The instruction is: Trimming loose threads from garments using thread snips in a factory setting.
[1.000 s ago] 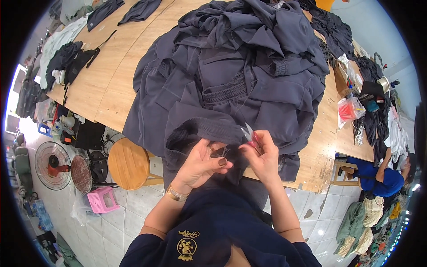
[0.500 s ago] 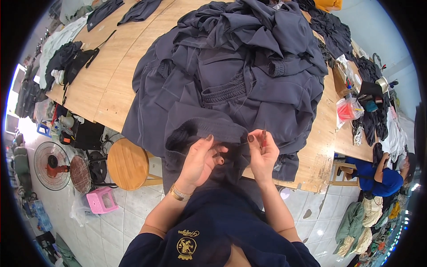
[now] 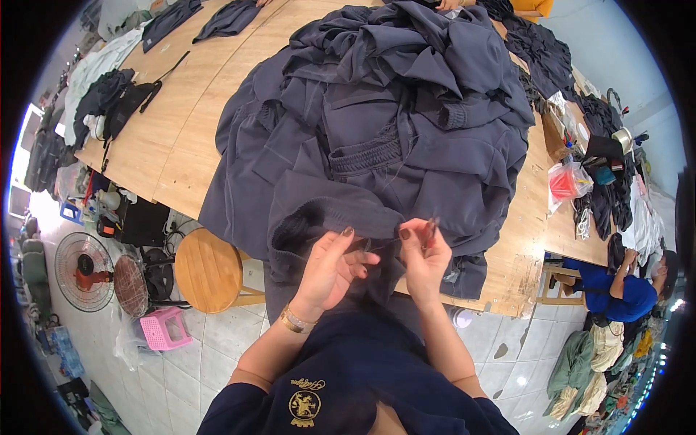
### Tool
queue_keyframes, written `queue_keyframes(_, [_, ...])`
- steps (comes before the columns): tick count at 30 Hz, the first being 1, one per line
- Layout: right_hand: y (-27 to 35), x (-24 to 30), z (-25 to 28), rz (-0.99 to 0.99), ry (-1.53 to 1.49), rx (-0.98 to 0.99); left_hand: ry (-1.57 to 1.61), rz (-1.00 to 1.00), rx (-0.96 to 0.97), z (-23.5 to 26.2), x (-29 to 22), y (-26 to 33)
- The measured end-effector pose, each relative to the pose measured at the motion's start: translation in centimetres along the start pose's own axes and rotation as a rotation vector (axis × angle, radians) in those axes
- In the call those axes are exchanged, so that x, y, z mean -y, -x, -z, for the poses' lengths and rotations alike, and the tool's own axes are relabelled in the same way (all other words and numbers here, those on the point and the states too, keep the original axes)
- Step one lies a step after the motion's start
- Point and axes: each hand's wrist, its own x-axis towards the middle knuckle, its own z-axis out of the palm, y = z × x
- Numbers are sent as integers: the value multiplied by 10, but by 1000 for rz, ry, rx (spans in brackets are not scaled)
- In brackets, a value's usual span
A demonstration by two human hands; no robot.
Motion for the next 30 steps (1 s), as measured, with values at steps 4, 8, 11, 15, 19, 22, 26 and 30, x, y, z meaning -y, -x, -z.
queue_keyframes(4, [1,6,15,-13,55,0,62,20,40,-14,-5,-4])
queue_keyframes(8, [-1,1,30,205,504,140,56,-14,38,-13,-3,-5])
queue_keyframes(11, [-3,5,28,324,740,177,40,-10,38,-16,-4,-5])
queue_keyframes(15, [-6,7,27,445,930,242,-28,-22,6,-17,-4,-4])
queue_keyframes(19, [-10,14,29,499,1036,337,-56,-27,11,-10,-2,-3])
queue_keyframes(22, [-13,15,29,525,1071,356,-96,-49,18,-11,0,-4])
queue_keyframes(26, [-16,12,28,587,1083,364,-97,-56,-5,-12,2,-3])
queue_keyframes(30, [-17,17,24,594,1109,395,-146,-58,-17,-9,3,-3])
